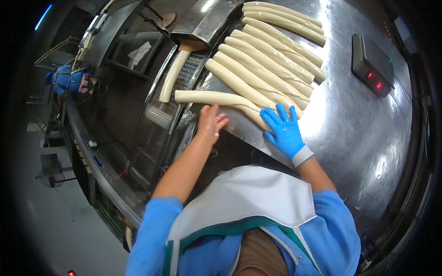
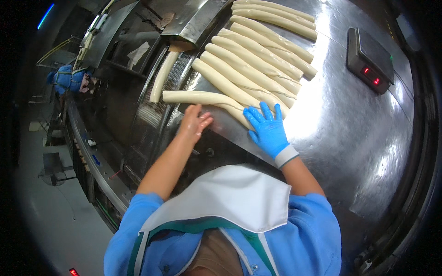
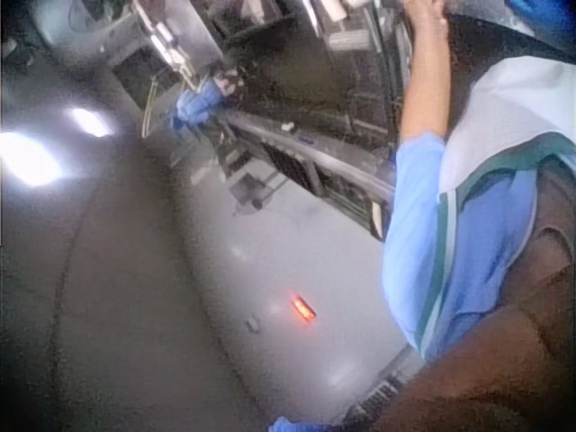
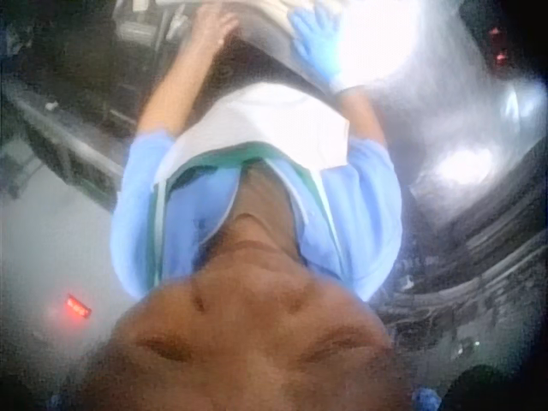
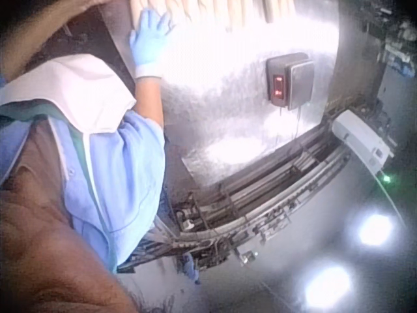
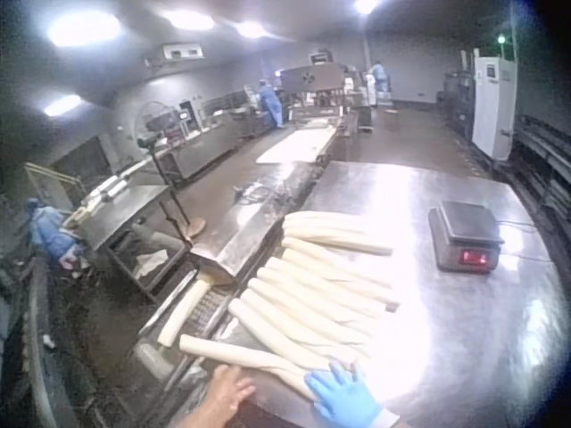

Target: The person moves pieces of dough from a conveyor belt onto a metal table, organizes them, and then places them onto a baking tray. The person then places the loaded tray onto a rack.

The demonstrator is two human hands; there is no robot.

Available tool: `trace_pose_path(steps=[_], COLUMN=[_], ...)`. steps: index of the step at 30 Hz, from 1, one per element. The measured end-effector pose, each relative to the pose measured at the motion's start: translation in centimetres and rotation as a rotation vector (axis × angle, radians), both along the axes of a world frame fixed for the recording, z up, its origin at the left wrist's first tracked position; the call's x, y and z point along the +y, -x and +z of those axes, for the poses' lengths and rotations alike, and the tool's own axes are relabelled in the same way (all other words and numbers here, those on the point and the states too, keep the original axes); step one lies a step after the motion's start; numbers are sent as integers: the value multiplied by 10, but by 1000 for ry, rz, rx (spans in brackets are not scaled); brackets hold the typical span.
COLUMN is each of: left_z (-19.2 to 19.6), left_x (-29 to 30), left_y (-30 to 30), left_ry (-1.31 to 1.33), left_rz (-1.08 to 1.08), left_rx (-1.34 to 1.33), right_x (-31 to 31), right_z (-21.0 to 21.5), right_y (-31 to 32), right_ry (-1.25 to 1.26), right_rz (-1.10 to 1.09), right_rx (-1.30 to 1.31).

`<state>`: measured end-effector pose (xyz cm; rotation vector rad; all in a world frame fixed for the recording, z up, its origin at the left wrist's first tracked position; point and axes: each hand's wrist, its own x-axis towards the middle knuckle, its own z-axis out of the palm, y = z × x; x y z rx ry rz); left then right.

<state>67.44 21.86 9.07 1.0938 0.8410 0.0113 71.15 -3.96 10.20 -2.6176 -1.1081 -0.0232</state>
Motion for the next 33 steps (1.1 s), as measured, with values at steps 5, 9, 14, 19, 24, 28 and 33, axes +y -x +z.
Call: trace_pose_path(steps=[5,9,14,19,24,28,33], left_z=[0,8,-6,-4,-33,5,29], left_x=[25,2,18,125,244,213,180], left_y=[-27,-57,-67,-39,49,62,52], left_ry=[-23,35,205,-1372,-1374,-1347,-1136], left_rz=[-11,-204,-217,-336,-240,-347,-198], left_rx=[-54,-105,-126,99,732,824,513], right_x=[-19,-38,-45,-56,-59,-38,-8], right_z=[0,-1,-3,9,-9,0,39], right_y=[-7,-27,-41,-63,-114,-141,-148], right_ry=[-77,-153,-163,-281,-488,40,273], right_rz=[-29,-82,-197,-276,-342,-213,-237], right_rx=[45,57,112,324,219,158,182])
